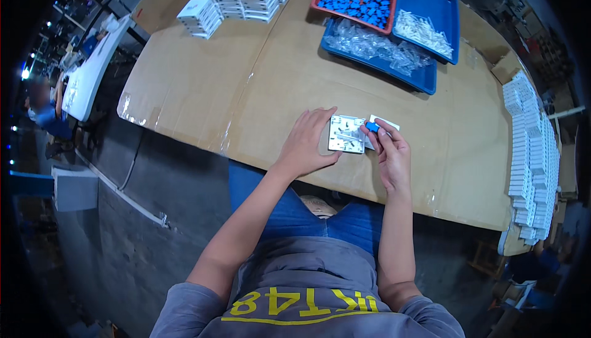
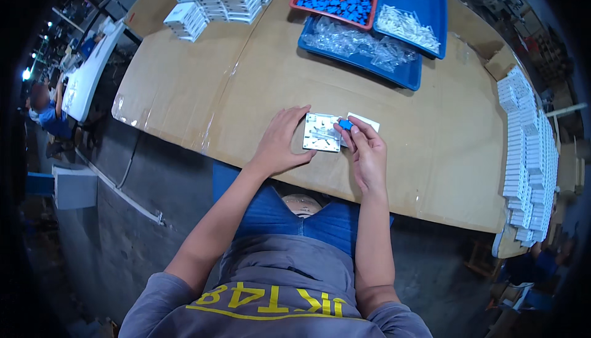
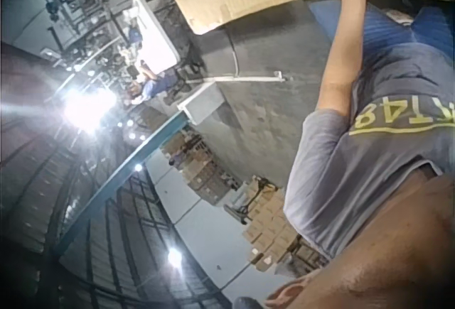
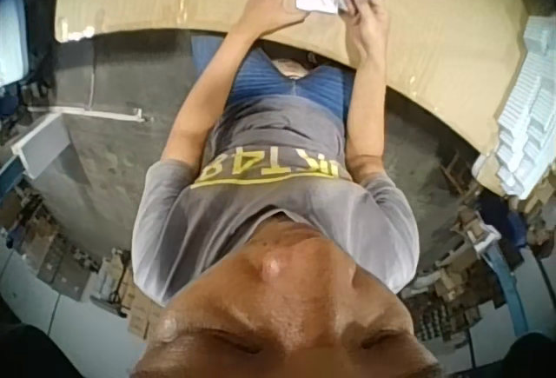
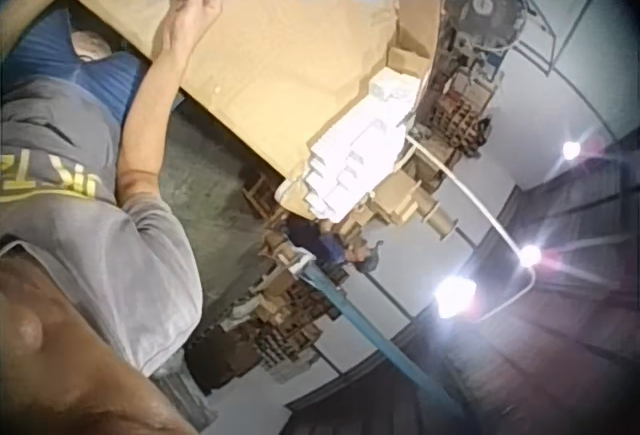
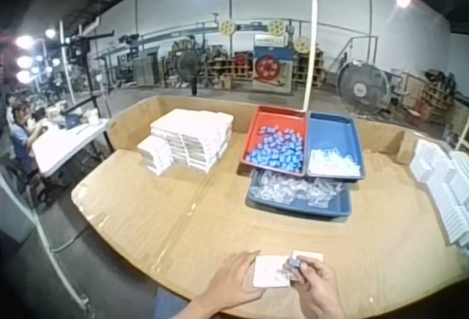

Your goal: Packing small electronic components and plastic clips into cardboard boxes.

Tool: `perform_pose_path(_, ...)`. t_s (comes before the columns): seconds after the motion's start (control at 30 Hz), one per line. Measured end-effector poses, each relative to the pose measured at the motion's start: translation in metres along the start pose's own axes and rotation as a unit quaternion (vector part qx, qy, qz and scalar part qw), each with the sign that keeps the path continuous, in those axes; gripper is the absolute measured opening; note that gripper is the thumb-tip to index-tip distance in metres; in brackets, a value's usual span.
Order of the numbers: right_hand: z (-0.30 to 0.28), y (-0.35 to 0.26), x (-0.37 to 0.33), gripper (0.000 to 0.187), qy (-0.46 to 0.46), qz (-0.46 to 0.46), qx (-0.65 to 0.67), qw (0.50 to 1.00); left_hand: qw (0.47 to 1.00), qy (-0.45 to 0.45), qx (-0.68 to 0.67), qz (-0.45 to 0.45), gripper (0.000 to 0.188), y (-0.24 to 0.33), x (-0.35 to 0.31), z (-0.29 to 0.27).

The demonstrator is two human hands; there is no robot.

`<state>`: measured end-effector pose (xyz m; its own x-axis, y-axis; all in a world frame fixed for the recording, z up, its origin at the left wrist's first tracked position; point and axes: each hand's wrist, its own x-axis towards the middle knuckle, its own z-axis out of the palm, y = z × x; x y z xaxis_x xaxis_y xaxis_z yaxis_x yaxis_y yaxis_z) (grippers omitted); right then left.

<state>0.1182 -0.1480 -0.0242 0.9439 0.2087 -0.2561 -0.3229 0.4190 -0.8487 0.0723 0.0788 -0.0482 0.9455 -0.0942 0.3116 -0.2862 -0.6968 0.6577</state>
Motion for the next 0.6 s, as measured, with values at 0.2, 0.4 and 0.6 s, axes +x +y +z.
perform_pose_path(0.2,0.013,0.022,0.024,0.029,-0.035,-0.139,-0.228,0.963,1.0,0.001,-0.018,-0.012,0.097,-0.005,0.002,0.001)
perform_pose_path(0.4,0.034,0.023,0.032,0.029,-0.108,-0.298,-0.483,0.817,0.999,0.0,-0.022,-0.026,0.096,-0.005,0.002,0.001)
perform_pose_path(0.6,0.036,0.022,0.04,0.029,-0.146,-0.327,-0.545,0.758,0.999,0.013,-0.03,-0.023,0.093,-0.008,0.003,0.004)
